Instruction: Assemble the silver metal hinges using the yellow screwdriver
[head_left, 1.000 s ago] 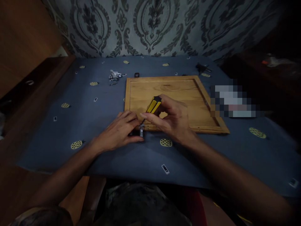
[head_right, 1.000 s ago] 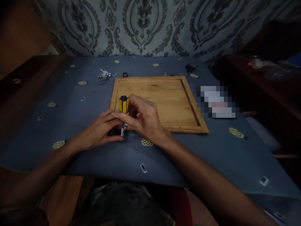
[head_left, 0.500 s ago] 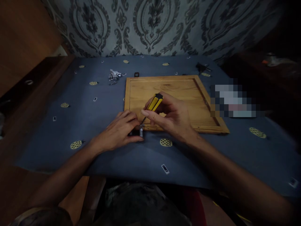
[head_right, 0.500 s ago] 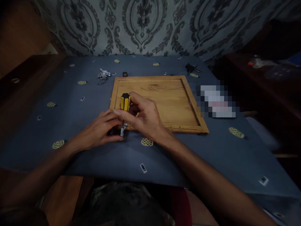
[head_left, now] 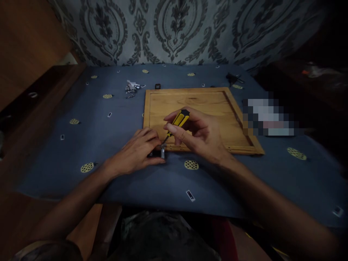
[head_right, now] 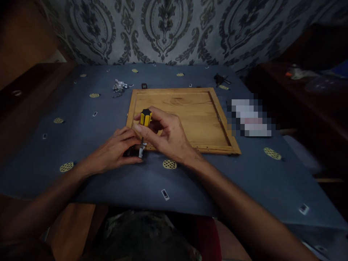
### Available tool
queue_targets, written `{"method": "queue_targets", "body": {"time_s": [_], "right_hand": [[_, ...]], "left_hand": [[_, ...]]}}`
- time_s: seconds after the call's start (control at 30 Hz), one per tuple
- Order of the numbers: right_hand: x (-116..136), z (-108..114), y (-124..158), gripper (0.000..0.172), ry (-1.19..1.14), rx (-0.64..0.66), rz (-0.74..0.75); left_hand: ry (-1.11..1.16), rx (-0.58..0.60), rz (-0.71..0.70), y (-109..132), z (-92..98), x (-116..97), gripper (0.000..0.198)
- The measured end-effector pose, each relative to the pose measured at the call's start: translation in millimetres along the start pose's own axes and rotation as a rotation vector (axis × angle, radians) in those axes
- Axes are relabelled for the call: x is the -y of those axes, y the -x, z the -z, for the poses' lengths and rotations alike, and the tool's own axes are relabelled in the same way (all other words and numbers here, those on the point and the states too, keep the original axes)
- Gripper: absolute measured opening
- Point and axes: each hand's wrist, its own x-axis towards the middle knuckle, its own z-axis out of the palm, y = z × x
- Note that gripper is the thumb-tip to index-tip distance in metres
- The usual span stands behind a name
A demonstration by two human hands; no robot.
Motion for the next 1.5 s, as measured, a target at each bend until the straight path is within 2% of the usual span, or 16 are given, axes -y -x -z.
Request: {"method": "queue_targets", "body": {"time_s": [0.13,0.27,0.5,0.77,0.9,1.03,1.23,1.4,1.5], "right_hand": [[-1.0,0.3,-1.2,0.032,0.0,0.029,0.02],[-2.5,-0.4,-0.9,0.034,0.043,0.004,0.037],[-2.9,-0.1,-0.7,0.025,0.012,0.02,0.06],[2.6,9.3,-1.1,0.027,0.065,0.116,-0.016],[3.6,10.0,-1.7,0.022,0.057,0.136,-0.013],[2.8,9.7,-1.9,0.025,0.056,0.131,-0.021],[3.1,9.6,-0.3,0.027,0.074,0.095,-0.009],[13.4,8.0,2.5,0.029,0.078,-0.107,0.039],[14.9,7.5,3.1,0.032,0.094,-0.116,0.034]], "left_hand": [[-0.002,-0.01,-0.003,0.3,-0.8,0.5,0.035],[-0.001,-0.023,0.006,0.5,-1.8,0.3,0.035],[-0.008,-0.007,0.011,0.2,-1.3,-0.6,0.036],[0.025,-0.007,0.013,-0.3,-1.4,-0.6,0.039],[0.023,0.002,0.007,-0.5,-0.3,-0.8,0.038],[0.007,0.002,0.002,-0.4,-0.2,-0.3,0.037],[0.009,0.001,0.002,-0.7,0.4,-0.6,0.037],[0.04,-0.014,-0.013,-0.9,1.8,-1.4,0.038],[0.04,-0.021,-0.011,-0.7,1.5,-1.2,0.039]]}}
